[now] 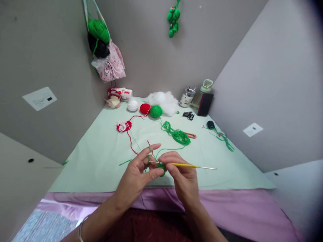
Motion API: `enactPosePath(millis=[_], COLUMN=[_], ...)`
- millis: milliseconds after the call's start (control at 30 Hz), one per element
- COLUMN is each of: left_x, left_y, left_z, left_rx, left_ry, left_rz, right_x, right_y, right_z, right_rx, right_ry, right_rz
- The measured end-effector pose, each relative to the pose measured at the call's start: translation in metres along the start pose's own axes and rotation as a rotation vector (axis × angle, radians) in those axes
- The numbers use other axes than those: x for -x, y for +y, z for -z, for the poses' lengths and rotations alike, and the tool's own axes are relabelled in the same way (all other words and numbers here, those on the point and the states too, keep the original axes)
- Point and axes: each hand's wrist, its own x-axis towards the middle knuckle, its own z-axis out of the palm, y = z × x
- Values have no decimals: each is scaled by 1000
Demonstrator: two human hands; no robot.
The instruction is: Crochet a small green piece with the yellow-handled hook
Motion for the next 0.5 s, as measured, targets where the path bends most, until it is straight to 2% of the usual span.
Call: enactPosePath(millis=[100, 233, 367, 500], left_x=[1, 3, 3, 2], left_y=[-1, -1, -2, -1], left_z=[0, 0, 0, 0], left_rx=[29, 6, -21, -24], left_ry=[-17, -30, 6, 45], left_rz=[12, -15, -62, -79], right_x=[1, 0, -2, -3], right_y=[3, 4, 3, -1], right_z=[0, 1, 0, -2], right_rx=[-1, -91, -234, -255], right_ry=[1, 69, 125, 149], right_rz=[1, -41, -131, -193])
